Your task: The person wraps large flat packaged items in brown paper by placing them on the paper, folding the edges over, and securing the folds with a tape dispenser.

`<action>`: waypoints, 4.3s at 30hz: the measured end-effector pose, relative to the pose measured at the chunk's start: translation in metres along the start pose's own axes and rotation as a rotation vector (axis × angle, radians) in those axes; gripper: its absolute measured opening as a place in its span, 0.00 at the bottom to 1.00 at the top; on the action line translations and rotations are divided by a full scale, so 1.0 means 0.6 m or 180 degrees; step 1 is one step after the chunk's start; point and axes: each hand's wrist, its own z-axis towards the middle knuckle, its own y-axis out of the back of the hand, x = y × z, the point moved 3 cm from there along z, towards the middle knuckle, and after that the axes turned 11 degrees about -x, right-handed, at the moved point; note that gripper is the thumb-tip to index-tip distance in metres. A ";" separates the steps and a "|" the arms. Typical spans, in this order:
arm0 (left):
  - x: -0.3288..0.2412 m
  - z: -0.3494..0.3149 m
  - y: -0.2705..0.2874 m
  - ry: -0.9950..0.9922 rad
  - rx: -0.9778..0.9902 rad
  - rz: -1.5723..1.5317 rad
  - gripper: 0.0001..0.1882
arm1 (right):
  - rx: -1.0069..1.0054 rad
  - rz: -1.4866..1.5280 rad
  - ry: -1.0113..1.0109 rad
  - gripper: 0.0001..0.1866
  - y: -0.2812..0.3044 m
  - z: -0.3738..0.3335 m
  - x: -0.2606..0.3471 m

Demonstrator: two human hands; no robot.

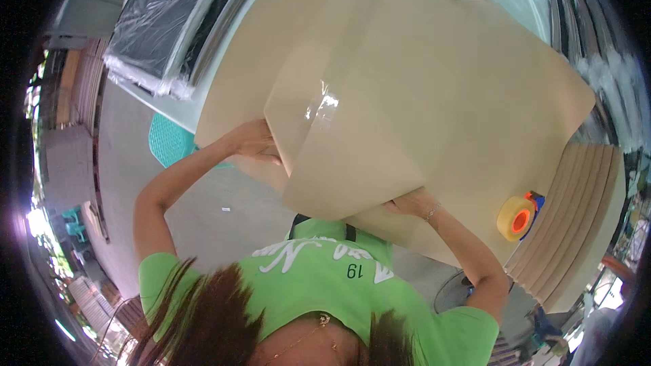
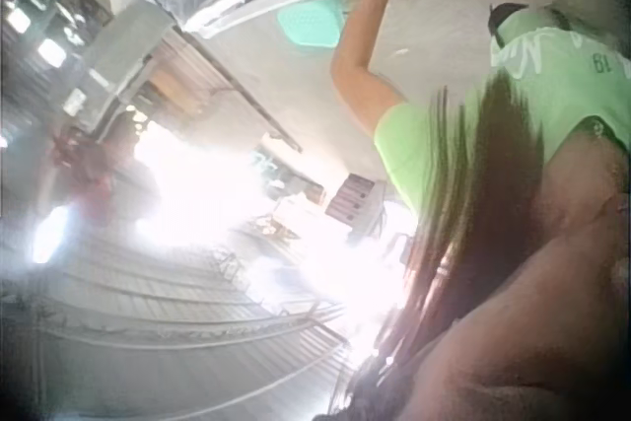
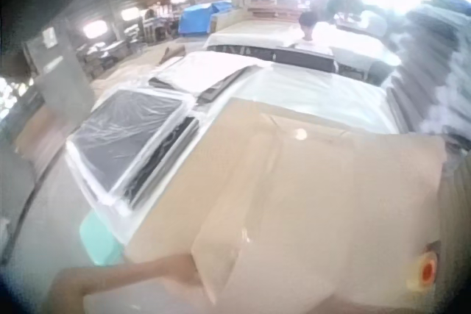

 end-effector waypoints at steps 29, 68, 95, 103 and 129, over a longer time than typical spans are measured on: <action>-0.222 -0.090 -0.122 0.1146 -0.0717 -0.0946 0.26 | -0.1631 0.1086 -0.0238 0.20 -0.128 -0.024 0.242; 0.119 0.451 0.238 0.0567 -0.2721 0.0232 0.24 | -0.3452 -0.0394 -0.1529 0.32 0.282 0.212 -0.312; -0.108 0.208 0.024 0.0163 -0.0991 0.1241 0.37 | -0.1455 -0.1267 -0.1422 0.42 0.088 0.002 0.013; -0.084 0.188 0.009 0.0110 -0.1347 0.1124 0.37 | -0.2097 -0.0285 -0.1328 0.47 0.057 0.161 0.093; 0.004 0.014 0.032 0.3003 -0.2701 -0.0622 0.32 | -0.1608 -0.0604 -0.2044 0.50 0.052 0.201 0.114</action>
